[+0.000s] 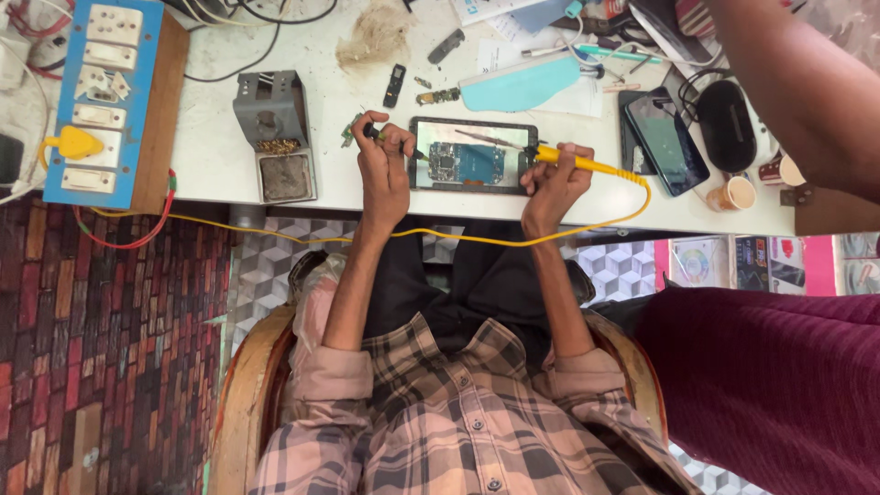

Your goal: The person uses a soldering iron and solder wire to work on a circuit board placed on a tablet screen. They repeatedly apply heat and solder to specific points on the board while seated at a cluttered workbench.

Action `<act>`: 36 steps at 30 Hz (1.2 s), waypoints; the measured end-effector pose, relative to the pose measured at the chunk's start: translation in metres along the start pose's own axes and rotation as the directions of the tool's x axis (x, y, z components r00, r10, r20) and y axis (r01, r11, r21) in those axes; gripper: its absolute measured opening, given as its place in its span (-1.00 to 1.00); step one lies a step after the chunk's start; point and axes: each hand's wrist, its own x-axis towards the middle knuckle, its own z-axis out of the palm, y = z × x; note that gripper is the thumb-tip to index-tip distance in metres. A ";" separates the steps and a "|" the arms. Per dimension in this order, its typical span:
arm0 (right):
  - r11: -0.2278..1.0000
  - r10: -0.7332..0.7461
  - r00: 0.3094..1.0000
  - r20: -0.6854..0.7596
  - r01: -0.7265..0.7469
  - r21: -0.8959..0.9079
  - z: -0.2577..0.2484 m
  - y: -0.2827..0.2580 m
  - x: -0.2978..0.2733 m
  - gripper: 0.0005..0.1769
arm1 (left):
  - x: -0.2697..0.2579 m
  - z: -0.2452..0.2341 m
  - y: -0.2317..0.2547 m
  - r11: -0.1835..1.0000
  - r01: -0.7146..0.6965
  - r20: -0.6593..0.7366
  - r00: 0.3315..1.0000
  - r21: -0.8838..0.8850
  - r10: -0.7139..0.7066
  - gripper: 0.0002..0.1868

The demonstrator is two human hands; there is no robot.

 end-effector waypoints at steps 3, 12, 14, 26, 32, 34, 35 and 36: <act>1.000 -0.001 1.000 -0.008 0.001 -0.018 0.001 0.002 0.001 -0.76 | 0.001 0.000 -0.001 1.000 -0.016 -0.013 1.000 0.023 0.017 -0.73; 0.997 -0.017 1.000 -0.008 0.017 -0.072 -0.001 0.001 -0.005 -0.78 | -0.004 0.002 0.005 0.999 -0.033 -0.008 0.999 0.033 0.034 -0.72; 0.999 -0.020 0.999 -0.028 0.019 -0.040 -0.003 0.004 -0.006 -0.79 | -0.006 0.001 0.003 1.000 -0.015 -0.004 1.000 0.003 0.015 -0.71; 0.988 -0.071 0.997 0.031 0.075 -0.135 0.007 -0.006 -0.009 -0.77 | -0.004 0.002 0.000 1.000 0.010 -0.014 1.000 -0.026 -0.011 -0.77; 0.998 -0.029 1.000 -0.013 0.028 -0.048 0.004 -0.004 -0.007 -0.77 | -0.003 0.002 0.001 1.000 -0.003 -0.004 1.000 -0.013 0.003 -0.76; 0.998 -0.037 0.999 0.001 0.037 -0.050 0.006 -0.003 -0.004 -0.77 | 0.001 0.001 0.002 1.000 -0.008 0.001 1.000 -0.011 0.008 -0.76; 0.998 -0.044 0.999 0.016 0.044 -0.046 0.006 -0.003 -0.003 -0.77 | 0.003 0.001 0.003 1.000 -0.017 0.003 1.000 -0.004 0.017 -0.76; 0.998 -0.044 0.999 0.030 0.045 -0.045 0.004 -0.002 -0.005 -0.77 | 0.000 0.001 0.003 1.000 -0.019 0.005 1.000 0.005 0.019 -0.76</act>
